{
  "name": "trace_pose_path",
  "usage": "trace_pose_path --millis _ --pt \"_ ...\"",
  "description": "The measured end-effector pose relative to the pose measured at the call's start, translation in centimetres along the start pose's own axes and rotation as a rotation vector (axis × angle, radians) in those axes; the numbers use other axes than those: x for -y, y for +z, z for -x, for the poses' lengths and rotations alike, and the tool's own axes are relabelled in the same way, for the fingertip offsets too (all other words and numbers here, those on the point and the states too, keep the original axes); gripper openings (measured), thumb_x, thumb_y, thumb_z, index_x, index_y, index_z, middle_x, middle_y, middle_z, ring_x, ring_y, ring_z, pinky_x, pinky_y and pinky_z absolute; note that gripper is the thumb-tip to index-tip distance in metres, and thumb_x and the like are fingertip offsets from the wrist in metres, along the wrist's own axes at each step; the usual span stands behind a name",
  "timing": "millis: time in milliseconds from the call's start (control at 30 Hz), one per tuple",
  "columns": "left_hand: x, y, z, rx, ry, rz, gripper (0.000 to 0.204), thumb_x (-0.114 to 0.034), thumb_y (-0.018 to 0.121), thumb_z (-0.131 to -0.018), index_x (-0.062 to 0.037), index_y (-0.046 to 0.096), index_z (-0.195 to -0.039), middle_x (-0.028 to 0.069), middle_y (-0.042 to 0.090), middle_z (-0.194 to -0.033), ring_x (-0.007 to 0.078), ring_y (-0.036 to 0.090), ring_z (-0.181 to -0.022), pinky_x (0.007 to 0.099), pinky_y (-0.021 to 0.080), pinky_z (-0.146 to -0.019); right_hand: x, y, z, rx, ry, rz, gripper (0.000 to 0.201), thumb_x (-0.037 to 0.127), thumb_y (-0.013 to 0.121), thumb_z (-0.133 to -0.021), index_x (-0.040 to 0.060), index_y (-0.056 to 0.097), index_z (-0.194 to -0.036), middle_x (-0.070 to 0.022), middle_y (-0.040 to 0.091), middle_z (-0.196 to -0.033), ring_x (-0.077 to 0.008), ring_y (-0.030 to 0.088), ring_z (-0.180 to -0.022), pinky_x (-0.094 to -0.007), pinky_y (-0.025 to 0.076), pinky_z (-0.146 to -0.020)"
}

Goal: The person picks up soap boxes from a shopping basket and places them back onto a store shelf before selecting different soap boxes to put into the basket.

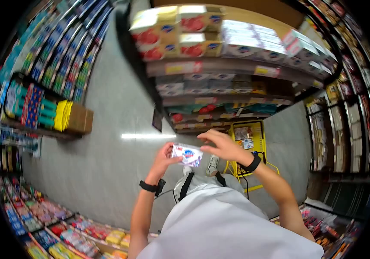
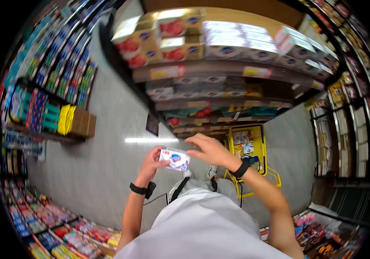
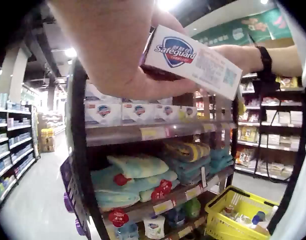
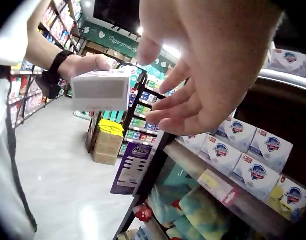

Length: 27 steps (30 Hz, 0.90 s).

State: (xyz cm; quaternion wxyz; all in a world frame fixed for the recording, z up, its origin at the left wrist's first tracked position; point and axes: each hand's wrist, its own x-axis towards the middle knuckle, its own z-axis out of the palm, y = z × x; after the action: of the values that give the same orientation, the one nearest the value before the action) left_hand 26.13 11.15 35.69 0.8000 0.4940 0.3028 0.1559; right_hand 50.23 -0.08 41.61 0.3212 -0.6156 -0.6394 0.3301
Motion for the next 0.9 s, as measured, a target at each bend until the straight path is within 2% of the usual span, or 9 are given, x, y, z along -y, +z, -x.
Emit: trace_pose_path --millis 167,367,467,533,600,733,767,833,900 --pt "1.4 4.0 -3.3 0.146 -0.055 -0.099 0.051 -0.001 0.075 -0.074 -0.0037 0.049 -0.118 0.005 0.061 -0.105 0.0131 0.06 -0.096 0.0283 0.05 -0.085 -3.0 -0.6 2.4 0.025 0.04 -0.082 0.054 0.029 0.071 -0.081 0.0034 0.053 -0.125 -0.0138 0.061 -0.104 -0.0245 0.061 -0.094 -0.0342 0.05 -0.082" --pt "3.3 7.9 -5.7 0.287 -0.119 -0.209 0.053 0.001 0.075 -0.075 -0.0009 0.047 -0.12 0.0083 0.059 -0.109 0.0144 0.058 -0.1 0.0288 0.049 -0.085 -6.1 -1.6 5.8 0.076 0.078 -0.145 0.047 0.029 0.073 -0.078 0.0041 0.059 -0.116 -0.0129 0.063 -0.105 -0.0257 0.062 -0.096 -0.0349 0.05 -0.082" --pt "3.6 8.1 -6.8 0.342 -0.043 -0.287 0.05 0.0 0.074 -0.076 -0.0011 0.048 -0.119 0.007 0.059 -0.109 0.0155 0.059 -0.099 0.0295 0.049 -0.086 -6.4 -3.8 6.6 0.059 0.069 -0.063 0.045 0.03 0.072 -0.079 0.0044 0.06 -0.114 -0.0125 0.062 -0.102 -0.0275 0.061 -0.096 -0.0355 0.048 -0.083" --pt "3.6 7.6 -6.9 0.343 0.004 -0.306 0.043 -0.001 0.072 -0.078 -0.0017 0.052 -0.116 0.0061 0.06 -0.108 0.0159 0.061 -0.095 0.0297 0.049 -0.085 -5.4 -7.3 6.4 0.029 0.016 0.07 0.045 0.034 0.07 -0.08 0.0047 0.06 -0.113 -0.0127 0.06 -0.097 -0.0289 0.059 -0.093 -0.0371 0.047 -0.08" --pt "4.6 5.9 -7.2 0.275 0.018 -0.431 0.039 -0.006 0.072 -0.08 -0.0013 0.053 -0.114 0.0068 0.061 -0.105 0.0157 0.061 -0.093 0.0292 0.049 -0.084 -4.2 -12.0 5.2 -0.064 -0.148 0.206 0.046 0.036 0.07 -0.08 0.0039 0.061 -0.111 -0.0126 0.059 -0.094 -0.0292 0.058 -0.088 -0.0373 0.047 -0.076" --pt "7.4 1.5 -6.6 0.097 -0.014 -0.809 0.034 -0.02 0.07 -0.084 0.001 0.057 -0.108 0.0098 0.064 -0.095 0.0164 0.063 -0.088 0.029 0.05 -0.079 5.0 -23.9 1.3 -0.379 -0.468 0.495 0.043 0.022 0.075 -0.073 0.002 0.062 -0.109 -0.013 0.062 -0.093 -0.0302 0.059 -0.086 -0.0387 0.047 -0.078" --pt "8.2 0.4 -6.2 0.083 -0.01 -0.806 0.034 -0.02 0.07 -0.084 0.001 0.057 -0.108 0.0098 0.064 -0.095 0.0164 0.063 -0.088 0.029 0.05 -0.079 7.5 -26.0 0.4 -0.464 -0.476 0.541 0.042 0.018 0.074 -0.072 0.0015 0.062 -0.109 -0.0127 0.061 -0.092 -0.0298 0.059 -0.088 -0.0374 0.047 -0.078" --pt "10.2 -1.7 -4.9 -0.006 -0.151 -0.829 0.042 -0.034 0.067 -0.084 0.0007 0.059 -0.106 0.0154 0.066 -0.092 0.0237 0.064 -0.088 0.0321 0.05 -0.079 10.6 -29.2 -1.5 -0.539 -0.4 0.595 0.041 0.015 0.07 -0.076 0.0024 0.061 -0.114 -0.0125 0.059 -0.096 -0.0274 0.059 -0.088 -0.0336 0.046 -0.075" --pt "13.1 -4.3 -3.6 -0.063 -0.21 -0.85 0.044 -0.036 0.067 -0.083 0.0004 0.06 -0.107 0.0156 0.066 -0.093 0.0256 0.064 -0.089 0.0336 0.049 -0.08 10.4 -31.3 -4.8 -0.586 -0.46 0.594 0.039 0.013 0.068 -0.08 0.0054 0.06 -0.118 -0.0118 0.058 -0.1 -0.0269 0.058 -0.091 -0.0346 0.046 -0.079"
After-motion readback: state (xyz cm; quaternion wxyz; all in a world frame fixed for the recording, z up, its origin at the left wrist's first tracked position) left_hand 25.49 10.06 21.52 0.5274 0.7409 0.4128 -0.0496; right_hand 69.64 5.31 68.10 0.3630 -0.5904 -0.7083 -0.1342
